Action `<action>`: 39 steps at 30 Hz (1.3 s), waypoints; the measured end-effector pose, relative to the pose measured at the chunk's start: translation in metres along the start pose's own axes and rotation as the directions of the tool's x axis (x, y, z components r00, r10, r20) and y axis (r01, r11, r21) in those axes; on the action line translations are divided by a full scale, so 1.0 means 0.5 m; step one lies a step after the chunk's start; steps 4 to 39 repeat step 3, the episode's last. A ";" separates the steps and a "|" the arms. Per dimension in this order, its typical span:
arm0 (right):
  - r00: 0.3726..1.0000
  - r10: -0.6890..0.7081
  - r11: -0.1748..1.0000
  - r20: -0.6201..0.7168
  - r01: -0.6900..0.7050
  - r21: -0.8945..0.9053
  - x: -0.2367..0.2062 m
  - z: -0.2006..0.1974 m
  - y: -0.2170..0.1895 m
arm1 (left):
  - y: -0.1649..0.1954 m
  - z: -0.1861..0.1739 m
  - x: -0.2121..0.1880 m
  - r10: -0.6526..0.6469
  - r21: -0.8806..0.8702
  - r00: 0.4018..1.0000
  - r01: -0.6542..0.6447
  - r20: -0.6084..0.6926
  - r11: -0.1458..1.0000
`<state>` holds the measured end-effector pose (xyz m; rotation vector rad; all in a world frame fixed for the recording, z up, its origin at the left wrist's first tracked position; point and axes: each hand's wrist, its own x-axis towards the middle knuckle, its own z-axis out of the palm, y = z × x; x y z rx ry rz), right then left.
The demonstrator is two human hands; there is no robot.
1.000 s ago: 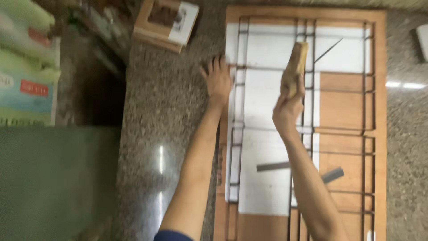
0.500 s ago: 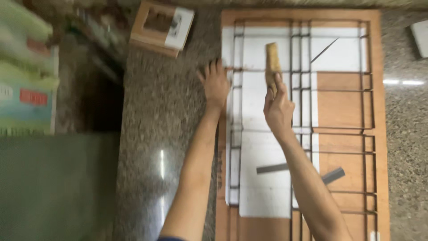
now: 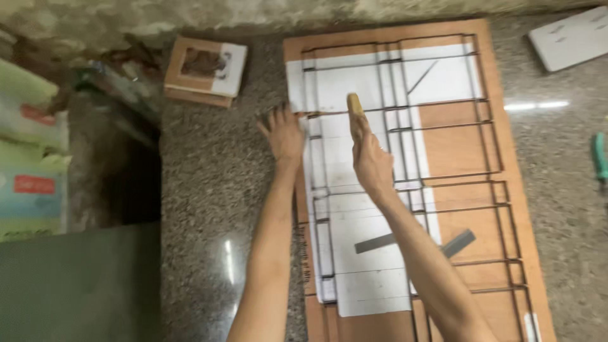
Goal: The person holds thin gray metal strips and a sanding block, rubbing the block along the strips to smooth their edges. They then lay the sanded strips into the slots of a wooden frame jig on the workbench, fitting them between the frame's cross bars one at a time.
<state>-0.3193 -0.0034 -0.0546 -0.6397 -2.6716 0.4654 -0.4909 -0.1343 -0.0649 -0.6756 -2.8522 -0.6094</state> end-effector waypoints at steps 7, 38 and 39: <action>1.000 -0.013 0.986 0.019 0.010 0.164 -0.038 0.002 0.034 | 0.041 -0.031 -0.025 -0.015 0.022 1.000 0.015 -0.016 1.000; 1.000 -0.013 0.986 0.019 0.010 0.164 -0.038 0.002 0.034 | 0.041 -0.031 -0.025 -0.015 0.022 1.000 0.015 -0.016 1.000; 1.000 -0.013 0.986 0.019 0.010 0.164 -0.038 0.002 0.034 | 0.041 -0.031 -0.025 -0.015 0.022 1.000 0.015 -0.016 1.000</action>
